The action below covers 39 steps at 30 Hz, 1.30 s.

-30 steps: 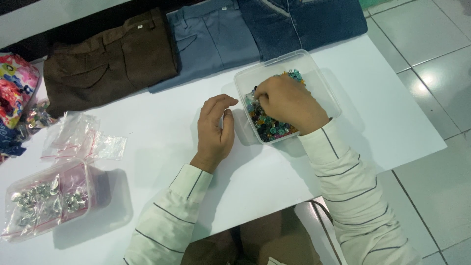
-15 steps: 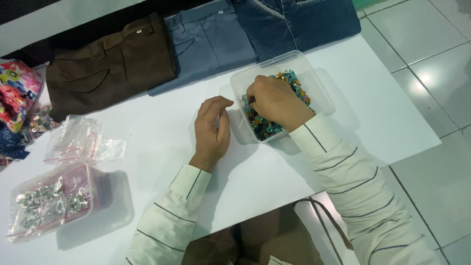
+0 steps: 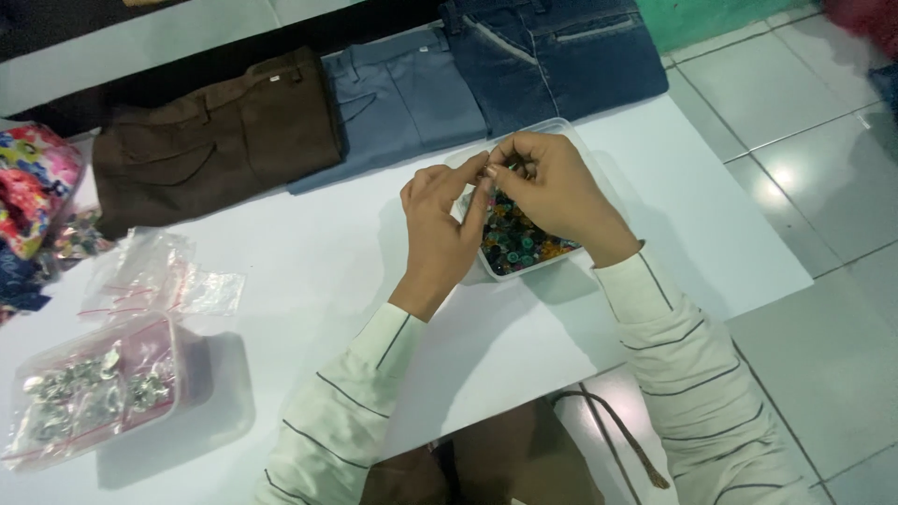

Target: The person sorts buttons by picking them from a container and placing them into small plastic bags.

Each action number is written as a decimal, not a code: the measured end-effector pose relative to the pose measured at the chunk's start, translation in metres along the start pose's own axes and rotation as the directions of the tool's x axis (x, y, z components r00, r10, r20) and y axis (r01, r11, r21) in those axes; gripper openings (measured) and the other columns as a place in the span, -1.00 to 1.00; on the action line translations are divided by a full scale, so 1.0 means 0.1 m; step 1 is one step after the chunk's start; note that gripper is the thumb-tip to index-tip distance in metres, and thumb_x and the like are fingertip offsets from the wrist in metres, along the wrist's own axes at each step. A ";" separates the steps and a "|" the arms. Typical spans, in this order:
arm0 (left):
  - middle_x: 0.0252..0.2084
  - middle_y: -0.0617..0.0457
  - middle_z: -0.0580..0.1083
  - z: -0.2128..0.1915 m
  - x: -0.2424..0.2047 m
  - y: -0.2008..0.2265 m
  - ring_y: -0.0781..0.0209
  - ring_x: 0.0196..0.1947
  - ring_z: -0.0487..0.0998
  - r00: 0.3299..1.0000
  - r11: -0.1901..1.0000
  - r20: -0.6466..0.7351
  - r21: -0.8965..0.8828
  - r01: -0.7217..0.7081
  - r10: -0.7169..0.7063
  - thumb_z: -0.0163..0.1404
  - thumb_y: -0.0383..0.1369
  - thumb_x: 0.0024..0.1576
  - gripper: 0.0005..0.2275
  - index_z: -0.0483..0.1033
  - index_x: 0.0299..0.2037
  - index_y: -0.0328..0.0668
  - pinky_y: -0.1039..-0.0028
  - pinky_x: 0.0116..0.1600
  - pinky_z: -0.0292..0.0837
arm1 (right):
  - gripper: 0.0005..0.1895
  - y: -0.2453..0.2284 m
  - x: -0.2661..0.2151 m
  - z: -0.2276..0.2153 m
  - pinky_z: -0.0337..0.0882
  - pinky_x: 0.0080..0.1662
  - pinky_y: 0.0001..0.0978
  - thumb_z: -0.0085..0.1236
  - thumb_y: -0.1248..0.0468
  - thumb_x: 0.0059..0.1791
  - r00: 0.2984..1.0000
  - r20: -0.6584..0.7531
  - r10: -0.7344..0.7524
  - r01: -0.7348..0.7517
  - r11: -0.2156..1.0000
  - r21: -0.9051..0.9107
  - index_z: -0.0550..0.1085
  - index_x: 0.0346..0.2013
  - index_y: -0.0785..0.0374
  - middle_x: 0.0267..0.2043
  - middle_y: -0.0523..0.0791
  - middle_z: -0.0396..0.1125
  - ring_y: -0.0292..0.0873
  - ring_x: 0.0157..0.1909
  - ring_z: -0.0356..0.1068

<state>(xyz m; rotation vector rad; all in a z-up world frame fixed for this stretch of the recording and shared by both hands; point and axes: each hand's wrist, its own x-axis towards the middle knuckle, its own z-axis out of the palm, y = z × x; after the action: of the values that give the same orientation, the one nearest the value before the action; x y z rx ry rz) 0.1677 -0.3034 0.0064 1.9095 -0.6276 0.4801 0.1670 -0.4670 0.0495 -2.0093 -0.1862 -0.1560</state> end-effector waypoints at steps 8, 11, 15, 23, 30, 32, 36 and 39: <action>-0.27 0.24 0.52 0.02 0.01 -0.26 0.24 0.02 0.37 0.996 0.999 -0.086 0.039 0.019 -0.015 0.02 -0.41 0.25 -0.84 0.58 -0.04 0.10 0.17 0.27 -0.01 | -0.74 0.00 0.07 0.02 0.48 -0.29 -0.09 -0.01 0.45 0.03 0.982 0.173 0.079 0.003 0.902 -0.431 0.58 -0.08 0.45 -0.22 0.18 0.48 0.09 -0.26 0.48; -0.25 0.20 0.50 -0.02 -0.01 -0.22 0.23 -0.01 0.38 0.991 1.000 -0.134 -0.028 -0.010 0.006 -0.04 -0.43 0.28 -0.85 0.55 -0.04 0.06 0.22 0.28 0.02 | -0.68 -0.03 0.09 0.11 0.54 -0.19 -0.06 -0.05 0.49 -0.03 0.942 0.328 0.070 0.167 0.749 -0.641 0.58 -0.05 0.43 -0.10 0.19 0.47 0.18 -0.16 0.50; -0.20 0.18 0.49 -0.03 -0.04 -0.21 0.24 -0.02 0.41 0.989 0.996 -0.146 -0.089 -0.026 0.013 -0.11 -0.40 0.33 -0.87 0.50 -0.03 0.04 0.28 0.28 0.06 | -0.66 -0.08 0.11 0.16 0.55 -0.25 -0.13 -0.10 0.53 -0.07 0.880 0.445 0.166 0.237 0.659 -0.714 0.58 -0.10 0.47 -0.05 0.19 0.42 0.12 -0.23 0.48; -0.06 0.24 0.47 0.06 -0.11 -0.35 0.25 0.10 0.37 0.993 0.993 -0.098 -0.103 0.056 -0.066 -0.14 -0.34 0.36 -0.87 0.45 0.02 0.09 0.26 0.30 0.05 | -0.70 -0.05 0.21 0.04 0.53 -0.37 -0.10 -0.01 0.51 -0.10 0.925 0.342 0.165 0.146 0.677 -0.721 0.59 -0.14 0.49 -0.20 0.18 0.40 0.14 -0.31 0.48; -0.05 0.28 0.47 0.03 -0.11 -0.32 0.30 0.09 0.40 0.992 0.994 -0.091 -0.080 0.080 -0.087 -0.14 -0.32 0.36 -0.88 0.44 0.01 0.10 0.33 0.29 0.11 | -0.74 -0.03 0.22 0.22 0.51 -0.41 -0.02 0.01 0.54 -0.08 0.897 0.443 -0.008 0.319 0.704 -0.634 0.56 -0.14 0.53 -0.33 0.16 0.43 0.17 -0.40 0.47; -0.05 0.29 0.47 0.03 -0.11 -0.32 0.31 0.08 0.40 0.992 0.994 -0.097 -0.081 0.078 -0.086 -0.14 -0.31 0.36 -0.89 0.44 0.01 0.10 0.35 0.28 0.12 | -0.75 0.21 0.26 0.24 0.51 -0.42 -0.05 0.03 0.50 -0.08 0.886 0.463 -0.006 0.335 0.701 -0.630 0.56 -0.16 0.51 -0.34 0.16 0.43 0.16 -0.40 0.48; -0.04 0.29 0.46 0.03 -0.12 -0.31 0.33 0.04 0.40 0.992 0.993 -0.090 -0.090 0.077 -0.085 -0.16 -0.30 0.37 -0.89 0.43 0.01 0.12 0.38 0.26 0.15 | -0.75 0.14 0.23 0.20 0.52 -0.39 -0.05 0.07 0.41 -0.07 0.880 0.469 0.078 0.288 0.698 -0.656 0.58 -0.16 0.48 -0.33 0.14 0.44 0.13 -0.38 0.48; -0.04 0.26 0.47 0.04 -0.13 -0.33 0.28 0.04 0.43 0.992 0.993 -0.101 -0.091 0.070 -0.079 -0.15 -0.31 0.36 -0.88 0.44 0.01 0.10 0.35 0.25 0.19 | -0.73 0.15 0.25 0.19 0.54 -0.36 -0.06 0.08 0.42 -0.10 0.880 0.470 0.070 0.306 0.673 -0.673 0.59 -0.15 0.45 -0.28 0.14 0.45 0.13 -0.31 0.51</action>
<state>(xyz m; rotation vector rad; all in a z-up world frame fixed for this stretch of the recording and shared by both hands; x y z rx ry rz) 0.1781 -0.2931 -0.0263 1.8062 -0.4988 0.4938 0.1952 -0.4552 0.0326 -2.8371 -0.6583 0.2178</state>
